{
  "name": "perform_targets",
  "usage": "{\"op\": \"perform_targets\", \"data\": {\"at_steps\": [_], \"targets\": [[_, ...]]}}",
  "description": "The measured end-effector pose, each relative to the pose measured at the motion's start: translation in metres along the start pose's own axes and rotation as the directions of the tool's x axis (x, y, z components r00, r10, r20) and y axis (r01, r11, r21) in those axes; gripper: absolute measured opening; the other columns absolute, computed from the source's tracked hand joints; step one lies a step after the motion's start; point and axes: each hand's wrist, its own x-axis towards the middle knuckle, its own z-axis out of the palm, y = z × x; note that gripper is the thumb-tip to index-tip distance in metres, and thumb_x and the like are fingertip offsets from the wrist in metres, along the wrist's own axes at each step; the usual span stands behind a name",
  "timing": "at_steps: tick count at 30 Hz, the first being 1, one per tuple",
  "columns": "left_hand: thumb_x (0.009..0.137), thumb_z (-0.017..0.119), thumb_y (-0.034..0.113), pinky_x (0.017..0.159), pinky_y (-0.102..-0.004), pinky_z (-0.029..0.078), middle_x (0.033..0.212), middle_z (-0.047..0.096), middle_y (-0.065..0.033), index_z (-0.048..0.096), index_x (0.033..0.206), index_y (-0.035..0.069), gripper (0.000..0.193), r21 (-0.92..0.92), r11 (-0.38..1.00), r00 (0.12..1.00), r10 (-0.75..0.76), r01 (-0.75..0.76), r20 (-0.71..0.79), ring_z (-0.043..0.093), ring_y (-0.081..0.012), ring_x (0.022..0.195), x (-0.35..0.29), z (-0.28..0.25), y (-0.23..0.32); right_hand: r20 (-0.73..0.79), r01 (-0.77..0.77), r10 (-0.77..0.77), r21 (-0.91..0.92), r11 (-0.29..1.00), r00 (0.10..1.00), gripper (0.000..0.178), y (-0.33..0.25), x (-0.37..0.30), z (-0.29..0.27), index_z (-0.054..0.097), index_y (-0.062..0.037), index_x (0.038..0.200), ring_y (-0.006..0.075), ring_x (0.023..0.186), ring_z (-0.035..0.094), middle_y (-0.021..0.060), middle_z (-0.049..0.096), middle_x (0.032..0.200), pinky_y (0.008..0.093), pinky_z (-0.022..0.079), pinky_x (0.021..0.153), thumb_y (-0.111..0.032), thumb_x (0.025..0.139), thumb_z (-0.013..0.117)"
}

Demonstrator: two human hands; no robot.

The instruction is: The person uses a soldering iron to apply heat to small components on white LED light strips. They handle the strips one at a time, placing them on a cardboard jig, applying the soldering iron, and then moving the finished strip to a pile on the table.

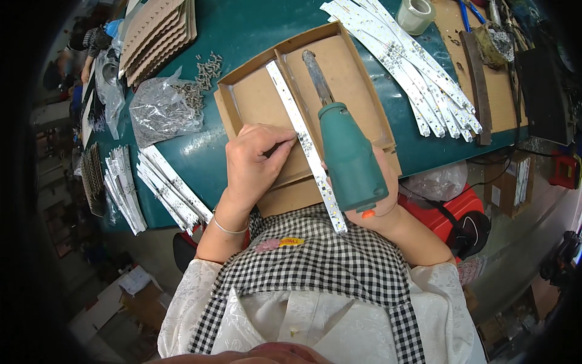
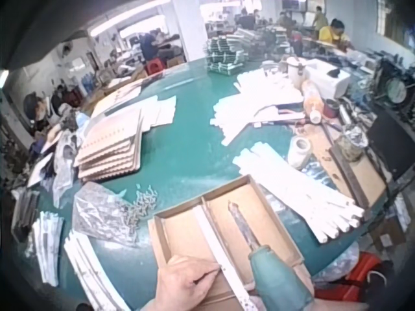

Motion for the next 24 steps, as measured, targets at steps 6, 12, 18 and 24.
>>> {"op": "perform_targets", "data": {"at_steps": [6, 12, 18, 24], "targets": [[0.073, 0.076, -0.004, 0.076, -0.0326, 0.051, 0.081, 0.074, -0.0081, 0.076, 0.086, 0.003, 0.016, -0.002, 0.999, 0.999, 0.034, -0.034, 0.013, 0.070, -0.0218, 0.075, 0.002, 0.000, -0.002, 0.080, 0.114, -0.106, -0.100, 0.988, 0.991, 0.035, 0.000, 0.004, -0.006, 0.063, 0.0008, 0.117, 0.0244, 0.091, 0.069, 0.0102, 0.070, 0.105, 0.0332, 0.054, 0.079, -0.008, 0.085, 0.070], [0.072, 0.076, -0.003, 0.075, -0.0335, 0.051, 0.080, 0.073, -0.0081, 0.075, 0.084, 0.004, 0.014, 0.047, 0.993, 0.995, 0.104, -0.104, 0.011, 0.069, -0.0228, 0.075, 0.002, 0.001, -0.003, 0.010, 0.136, -0.137, 0.042, 0.990, 0.991, 0.027, 0.001, 0.003, -0.003, 0.062, 0.0009, 0.116, 0.0100, 0.081, 0.065, 0.0072, 0.069, 0.104, 0.0239, 0.054, 0.071, 0.008, 0.090, 0.064], [0.071, 0.077, -0.003, 0.075, -0.0340, 0.052, 0.081, 0.074, -0.0083, 0.075, 0.084, 0.004, 0.015, 0.060, 0.990, 0.990, 0.123, -0.127, 0.074, 0.070, -0.0233, 0.075, 0.005, 0.000, -0.006, 0.083, 0.165, -0.154, -0.143, 0.976, 0.985, 0.066, 0.002, 0.007, -0.010, 0.045, 0.0052, 0.131, 0.0227, 0.093, 0.070, 0.0129, 0.067, 0.109, 0.0311, 0.055, 0.079, -0.008, 0.077, 0.079], [0.073, 0.078, -0.001, 0.070, -0.0301, 0.055, 0.082, 0.075, -0.0073, 0.077, 0.084, 0.004, 0.012, -0.028, 0.997, 0.998, -0.065, 0.065, -0.002, 0.070, -0.0204, 0.073, -0.002, 0.001, -0.005, -0.022, 0.238, -0.237, 0.088, 0.967, 0.971, 0.057, -0.008, 0.009, -0.010, 0.050, 0.0044, 0.127, 0.0196, 0.088, 0.069, 0.0115, 0.068, 0.101, 0.0306, 0.054, 0.077, -0.003, 0.077, 0.078]]}}
